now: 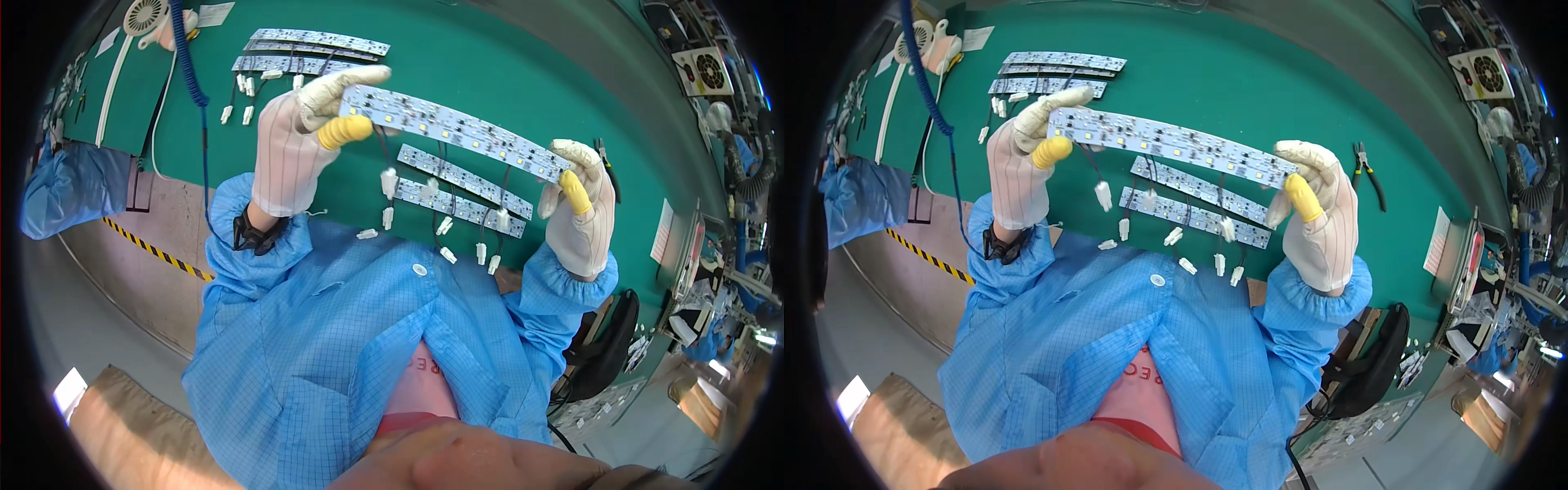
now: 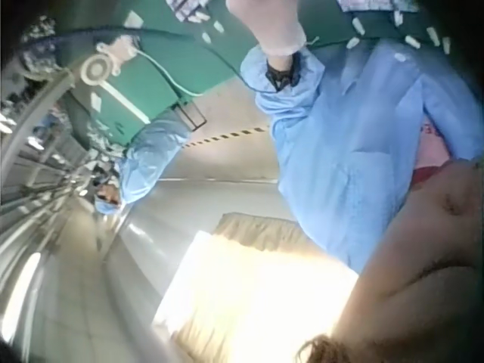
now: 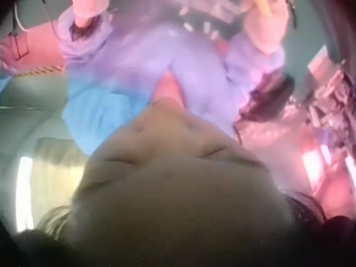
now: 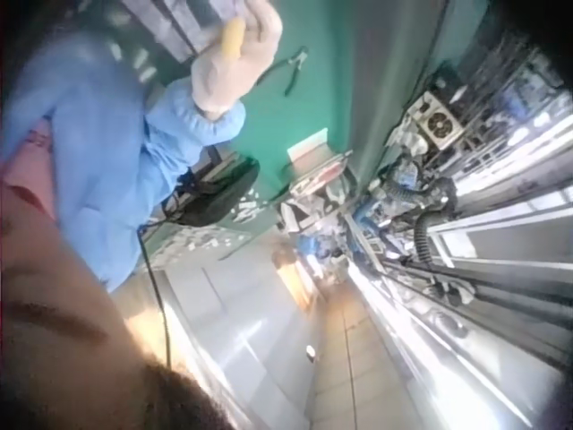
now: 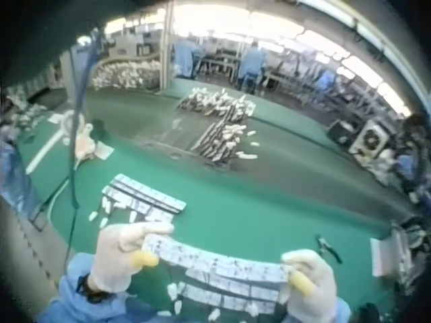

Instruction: The recorder is seen inspecting LED light strips at an assembly station and subsequently cleaning the workbench.

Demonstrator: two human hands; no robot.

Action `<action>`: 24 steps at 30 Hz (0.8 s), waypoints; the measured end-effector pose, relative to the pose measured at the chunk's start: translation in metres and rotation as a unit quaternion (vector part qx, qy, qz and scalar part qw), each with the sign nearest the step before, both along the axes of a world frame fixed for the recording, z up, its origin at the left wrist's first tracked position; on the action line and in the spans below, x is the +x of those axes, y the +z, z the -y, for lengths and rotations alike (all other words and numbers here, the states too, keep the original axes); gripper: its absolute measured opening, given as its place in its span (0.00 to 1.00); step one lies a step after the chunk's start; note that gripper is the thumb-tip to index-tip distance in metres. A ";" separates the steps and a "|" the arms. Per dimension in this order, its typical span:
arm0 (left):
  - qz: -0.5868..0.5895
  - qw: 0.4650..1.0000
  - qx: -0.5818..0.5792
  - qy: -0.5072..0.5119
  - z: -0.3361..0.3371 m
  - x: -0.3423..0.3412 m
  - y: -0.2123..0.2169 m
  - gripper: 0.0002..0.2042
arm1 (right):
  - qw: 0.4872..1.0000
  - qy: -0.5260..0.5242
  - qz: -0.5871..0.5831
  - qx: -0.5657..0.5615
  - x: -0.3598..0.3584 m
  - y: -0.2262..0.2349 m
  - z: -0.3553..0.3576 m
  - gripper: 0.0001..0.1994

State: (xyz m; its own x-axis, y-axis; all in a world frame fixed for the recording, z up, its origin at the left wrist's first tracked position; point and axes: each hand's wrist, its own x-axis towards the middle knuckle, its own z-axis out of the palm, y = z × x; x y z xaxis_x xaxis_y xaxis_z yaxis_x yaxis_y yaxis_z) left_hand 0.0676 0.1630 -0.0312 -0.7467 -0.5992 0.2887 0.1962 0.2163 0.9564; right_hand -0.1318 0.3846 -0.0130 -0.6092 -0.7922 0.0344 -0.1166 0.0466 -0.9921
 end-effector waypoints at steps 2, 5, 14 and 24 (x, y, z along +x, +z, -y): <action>0.013 1.000 -0.015 -0.007 0.001 0.005 -0.001 0.27 | 1.000 -0.002 0.007 0.002 -0.001 -0.002 0.000 0.19; 0.010 0.998 -0.056 -0.011 -0.001 0.005 0.001 0.26 | 1.000 0.005 -0.028 0.014 -0.006 -0.004 -0.002 0.18; 0.165 0.977 -0.105 0.087 0.014 0.000 -0.011 0.19 | 1.000 0.017 -0.020 0.013 0.012 0.011 -0.003 0.19; 0.194 0.976 -0.071 0.076 0.016 -0.009 -0.008 0.18 | 0.992 0.078 0.085 -0.051 0.021 0.018 -0.004 0.33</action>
